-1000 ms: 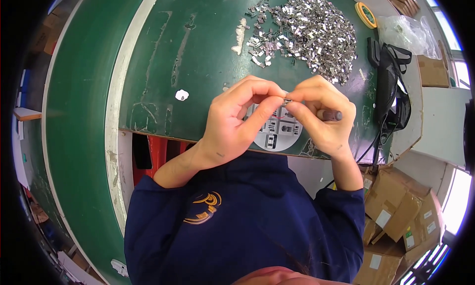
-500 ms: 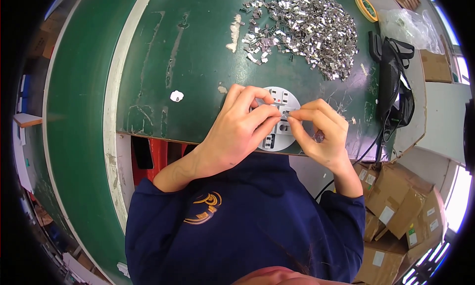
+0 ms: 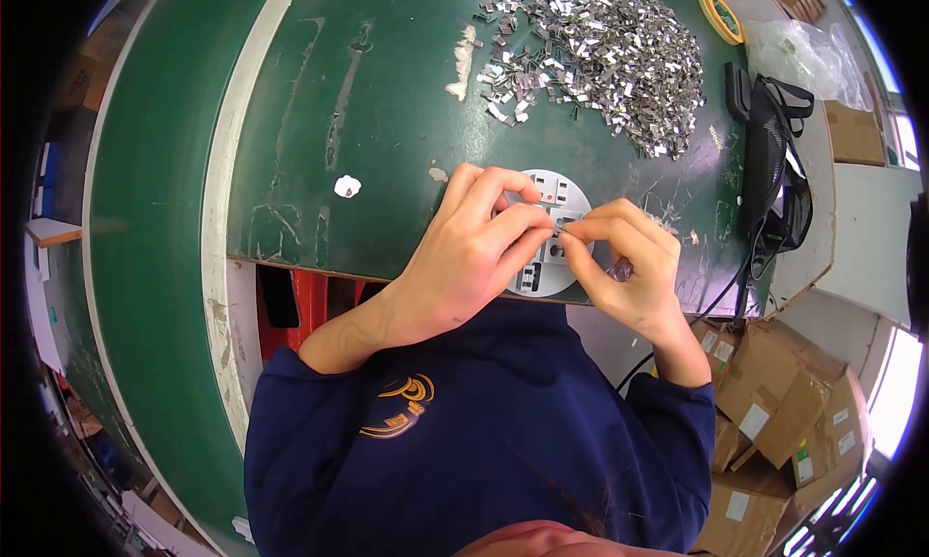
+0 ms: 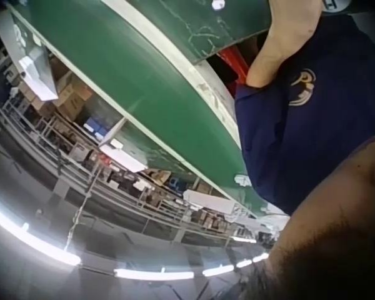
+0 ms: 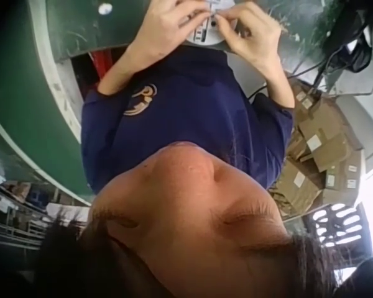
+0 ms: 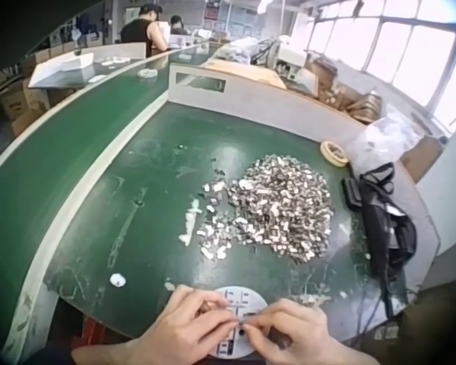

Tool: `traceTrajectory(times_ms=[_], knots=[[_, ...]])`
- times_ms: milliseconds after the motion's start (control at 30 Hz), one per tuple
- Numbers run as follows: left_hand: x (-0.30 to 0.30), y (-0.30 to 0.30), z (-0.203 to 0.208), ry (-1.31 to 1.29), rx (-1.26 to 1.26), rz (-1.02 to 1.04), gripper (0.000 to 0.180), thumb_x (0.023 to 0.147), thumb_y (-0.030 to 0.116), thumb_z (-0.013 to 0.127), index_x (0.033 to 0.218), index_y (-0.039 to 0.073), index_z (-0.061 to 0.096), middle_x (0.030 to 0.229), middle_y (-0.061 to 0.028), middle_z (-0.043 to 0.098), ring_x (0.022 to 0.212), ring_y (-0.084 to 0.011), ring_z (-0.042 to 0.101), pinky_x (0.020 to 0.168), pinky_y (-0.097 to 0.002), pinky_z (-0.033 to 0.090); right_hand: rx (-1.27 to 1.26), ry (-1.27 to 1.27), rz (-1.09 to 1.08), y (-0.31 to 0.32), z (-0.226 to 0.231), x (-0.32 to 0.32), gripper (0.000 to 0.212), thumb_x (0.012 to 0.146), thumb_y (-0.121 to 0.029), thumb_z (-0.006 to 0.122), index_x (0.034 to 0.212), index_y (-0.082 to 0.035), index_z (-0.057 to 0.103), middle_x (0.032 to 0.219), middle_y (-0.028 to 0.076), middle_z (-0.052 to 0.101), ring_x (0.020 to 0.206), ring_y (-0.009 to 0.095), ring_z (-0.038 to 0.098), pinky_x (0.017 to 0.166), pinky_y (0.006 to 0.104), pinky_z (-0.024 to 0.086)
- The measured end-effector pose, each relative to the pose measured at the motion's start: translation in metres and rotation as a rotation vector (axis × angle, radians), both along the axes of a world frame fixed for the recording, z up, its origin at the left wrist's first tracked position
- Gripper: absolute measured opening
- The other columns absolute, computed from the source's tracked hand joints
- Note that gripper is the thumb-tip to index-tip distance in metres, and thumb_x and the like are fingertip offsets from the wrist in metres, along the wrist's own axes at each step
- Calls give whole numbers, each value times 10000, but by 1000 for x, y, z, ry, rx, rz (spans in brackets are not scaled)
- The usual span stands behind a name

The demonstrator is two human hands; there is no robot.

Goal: Assembling small metal components into a circular plastic base at a factory workstation.

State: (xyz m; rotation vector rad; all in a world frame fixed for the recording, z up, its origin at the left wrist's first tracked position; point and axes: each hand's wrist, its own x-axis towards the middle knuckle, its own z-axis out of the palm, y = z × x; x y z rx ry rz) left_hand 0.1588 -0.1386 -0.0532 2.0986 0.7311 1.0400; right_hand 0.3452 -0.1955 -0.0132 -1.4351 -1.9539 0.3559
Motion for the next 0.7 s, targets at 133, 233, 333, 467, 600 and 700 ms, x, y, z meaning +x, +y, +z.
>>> traceTrajectory(times_ms=[133, 233, 333, 467, 600, 700], knots=[[-2, 2, 1, 2, -6, -10, 187, 750, 16, 760, 915, 55, 681, 1043, -39, 572, 802, -172, 495, 721, -291, 455, -75, 1, -1, 1, 6, -2, 146, 731, 18, 748, 851, -22, 675, 782, 74, 634, 593, 175, 632, 490, 283, 493], [-5, 4, 3, 4, -11, -24, 182, 751, 8, 755, 912, 50, 680, 1040, -39, 575, 793, -168, 498, 717, -291, 458, -107, -20, 50, 6, 11, 0, 137, 742, 21, 732, 851, -25, 663, 779, 75, 623, 601, 208, 631, 502, 305, 499], [-10, 6, 5, 3, -25, -34, 165, 743, -14, 752, 884, 32, 679, 1015, -41, 589, 795, -167, 531, 699, -293, 474, -109, -34, 88, 11, 13, 0, 127, 743, 20, 721, 841, -27, 654, 777, 76, 613, 599, 228, 624, 501, 320, 496], [-11, 5, 0, -78, -67, -12, 159, 724, -35, 754, 851, 20, 677, 981, -47, 601, 808, -172, 570, 679, -301, 490, -130, -83, 137, 15, 15, -1, 130, 742, 33, 720, 840, -25, 657, 785, 78, 624, 609, 223, 628, 504, 308, 481], [-11, 4, -1, -109, -108, 15, 170, 709, -49, 757, 846, 15, 679, 967, -60, 612, 832, -190, 598, 681, -301, 504, -135, -144, 176, 21, 15, -3, 138, 738, 42, 714, 841, -22, 649, 778, 83, 618, 609, 231, 625, 503, 315, 472], [-12, 5, 0, -97, -86, 23, 180, 704, -51, 759, 853, 13, 680, 964, -64, 616, 831, -195, 601, 692, -300, 506, -164, -187, 185, 23, 15, -7, 136, 736, 38, 705, 840, -19, 638, 766, 89, 603, 614, 254, 620, 507, 334, 471]])
